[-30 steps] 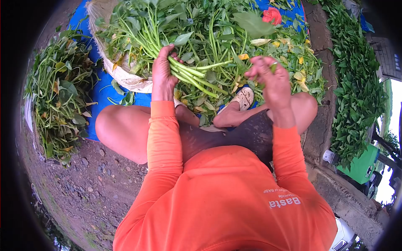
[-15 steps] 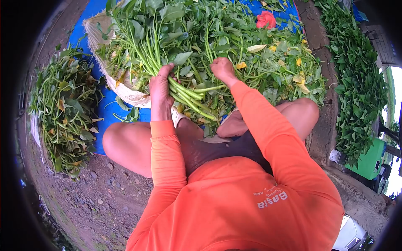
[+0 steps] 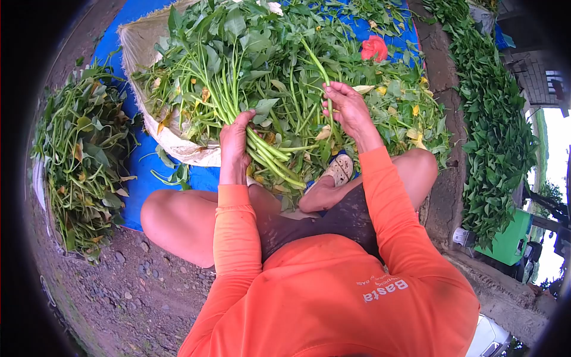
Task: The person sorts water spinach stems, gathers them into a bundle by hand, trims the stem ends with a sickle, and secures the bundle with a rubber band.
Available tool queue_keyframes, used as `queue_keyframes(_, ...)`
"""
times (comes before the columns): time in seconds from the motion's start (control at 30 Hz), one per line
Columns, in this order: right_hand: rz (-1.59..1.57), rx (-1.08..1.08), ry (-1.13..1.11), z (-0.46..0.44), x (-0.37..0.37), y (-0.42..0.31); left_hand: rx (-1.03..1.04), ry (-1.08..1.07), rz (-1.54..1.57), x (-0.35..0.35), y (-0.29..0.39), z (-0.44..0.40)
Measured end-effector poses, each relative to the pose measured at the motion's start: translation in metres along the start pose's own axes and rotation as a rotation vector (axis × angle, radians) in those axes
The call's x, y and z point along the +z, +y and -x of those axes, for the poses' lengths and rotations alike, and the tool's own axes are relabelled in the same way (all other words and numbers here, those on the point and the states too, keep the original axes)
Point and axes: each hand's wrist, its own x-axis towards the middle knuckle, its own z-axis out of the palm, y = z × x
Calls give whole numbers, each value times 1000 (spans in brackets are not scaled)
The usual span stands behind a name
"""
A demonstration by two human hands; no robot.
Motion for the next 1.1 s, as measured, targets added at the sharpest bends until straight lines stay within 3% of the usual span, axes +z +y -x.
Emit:
queue_keyframes(0.13, -1, -119, -7, 36, 9, -30, -14, -53, 15, 4, -7, -5)
queue_keyframes(0.27, 195, -399, 30, 44, 18, -30, -36, -91, 26, 8, -26, -10)
queue_keyframes(0.37, 291, -443, 30, 53, 40, -24, -72, -137, 106, 5, -44, -14)
queue_keyframes(0.43, 340, -400, -5, 54, 54, 1, -125, -149, 181, 0, -56, -18)
queue_keyframes(0.53, 613, -122, -154, 65, 69, 50, -209, -198, 346, -12, -73, -23)
queue_keyframes(0.67, 757, -53, -179, 64, 69, 85, -321, -181, 381, -30, -90, -30)
queue_keyframes(0.77, 692, 1, -230, 56, 69, 101, -371, -150, 401, -33, -91, -30)
queue_keyframes(0.93, 750, -145, -195, 61, 84, 132, -108, -48, 97, -27, -99, -28)
queue_keyframes(1.07, 841, -10, -238, 81, 68, 75, -49, -15, 101, -22, -71, -21)
queue_keyframes(1.1, 741, 12, -331, 75, 51, 70, -42, -47, 83, -22, -61, -20)
